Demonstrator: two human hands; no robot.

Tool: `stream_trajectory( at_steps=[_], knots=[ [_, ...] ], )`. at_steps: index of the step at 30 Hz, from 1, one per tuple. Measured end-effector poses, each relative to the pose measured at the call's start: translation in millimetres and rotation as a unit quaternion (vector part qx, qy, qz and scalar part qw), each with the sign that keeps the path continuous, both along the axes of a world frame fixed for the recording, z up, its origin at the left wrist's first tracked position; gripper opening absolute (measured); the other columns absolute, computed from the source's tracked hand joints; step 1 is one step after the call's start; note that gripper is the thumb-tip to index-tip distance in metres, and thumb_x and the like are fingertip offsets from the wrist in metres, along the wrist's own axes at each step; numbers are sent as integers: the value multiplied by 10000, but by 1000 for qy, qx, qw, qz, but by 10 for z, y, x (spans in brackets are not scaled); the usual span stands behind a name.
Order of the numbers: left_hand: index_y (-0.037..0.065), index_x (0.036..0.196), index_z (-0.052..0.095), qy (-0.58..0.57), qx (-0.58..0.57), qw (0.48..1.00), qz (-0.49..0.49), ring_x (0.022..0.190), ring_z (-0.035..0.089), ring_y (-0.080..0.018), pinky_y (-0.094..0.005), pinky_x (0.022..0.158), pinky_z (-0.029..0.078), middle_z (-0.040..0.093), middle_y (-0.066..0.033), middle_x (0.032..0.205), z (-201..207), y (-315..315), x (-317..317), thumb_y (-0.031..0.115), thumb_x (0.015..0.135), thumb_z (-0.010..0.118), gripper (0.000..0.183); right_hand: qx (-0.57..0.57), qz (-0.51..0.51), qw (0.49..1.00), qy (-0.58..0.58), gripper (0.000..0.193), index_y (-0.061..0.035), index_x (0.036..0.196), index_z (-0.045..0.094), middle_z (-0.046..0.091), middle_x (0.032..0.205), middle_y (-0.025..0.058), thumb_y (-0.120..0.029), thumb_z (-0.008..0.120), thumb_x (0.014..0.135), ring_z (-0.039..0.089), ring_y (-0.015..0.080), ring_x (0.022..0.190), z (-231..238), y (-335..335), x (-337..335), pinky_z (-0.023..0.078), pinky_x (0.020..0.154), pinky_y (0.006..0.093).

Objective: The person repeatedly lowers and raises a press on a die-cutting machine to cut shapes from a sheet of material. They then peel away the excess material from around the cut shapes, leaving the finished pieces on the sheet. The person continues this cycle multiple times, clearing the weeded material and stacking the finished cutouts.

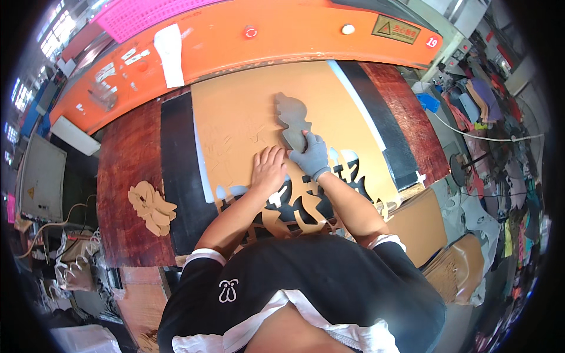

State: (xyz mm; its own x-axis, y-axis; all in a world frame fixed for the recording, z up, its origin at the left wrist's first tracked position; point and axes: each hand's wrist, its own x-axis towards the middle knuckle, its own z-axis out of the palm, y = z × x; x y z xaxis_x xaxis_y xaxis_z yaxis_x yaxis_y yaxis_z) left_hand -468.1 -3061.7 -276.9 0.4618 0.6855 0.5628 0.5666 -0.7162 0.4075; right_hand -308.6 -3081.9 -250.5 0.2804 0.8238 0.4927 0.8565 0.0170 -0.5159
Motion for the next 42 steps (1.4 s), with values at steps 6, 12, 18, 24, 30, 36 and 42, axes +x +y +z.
stream_trajectory(
  at_steps=[6,12,18,24,30,36,42],
  knots=[
    [78,1135,532,49,36,998,3,1213,403,-293,-446,1019,291,484,-103,1258,-49,26,-26,182,773,606,384,-31,121,887,444,621,3,1222,507,564,1006,75,-317,707,728,526,186,963,189,26,431,413,858,295],
    [73,1129,551,39,36,999,6,1206,416,-290,-442,1016,301,497,-107,1255,-37,29,-17,176,776,605,371,29,115,882,455,526,-14,1192,542,552,979,41,-265,687,752,522,135,883,363,-13,853,429,803,285],
    [63,1126,556,41,39,998,4,1205,418,-286,-446,1017,297,494,-107,1259,-70,53,-27,174,782,601,365,-35,-9,997,-73,683,-49,1183,560,548,1088,186,-355,770,610,573,345,935,266,-77,892,471,839,393],
    [67,1110,568,46,-2,999,-6,1227,398,-279,-449,1029,278,486,-100,1274,-36,107,-38,193,799,590,336,-56,25,944,325,502,-47,1142,589,622,1007,138,-378,651,770,598,265,909,183,-22,1260,455,869,333],
    [75,1142,552,87,9,990,-112,1239,390,-272,-469,1038,256,475,-87,1293,143,81,296,212,798,605,375,23,27,882,470,325,-37,1122,592,643,965,45,-248,587,875,592,129,845,207,-75,1499,467,750,263],
    [64,1195,533,121,33,978,-168,1259,383,-264,-492,1036,259,458,-76,1332,63,62,663,255,818,592,426,-13,18,994,-111,686,-23,1198,539,587,1062,169,-364,761,645,577,304,950,81,-63,1099,454,846,358],
    [52,1228,520,100,66,978,-170,1273,378,-271,-494,1023,273,462,-86,1344,2,67,623,268,823,594,465,33,-24,996,-82,725,-36,1164,553,566,1047,180,-363,791,563,538,356,970,18,-64,945,433,841,421]
  ],
)
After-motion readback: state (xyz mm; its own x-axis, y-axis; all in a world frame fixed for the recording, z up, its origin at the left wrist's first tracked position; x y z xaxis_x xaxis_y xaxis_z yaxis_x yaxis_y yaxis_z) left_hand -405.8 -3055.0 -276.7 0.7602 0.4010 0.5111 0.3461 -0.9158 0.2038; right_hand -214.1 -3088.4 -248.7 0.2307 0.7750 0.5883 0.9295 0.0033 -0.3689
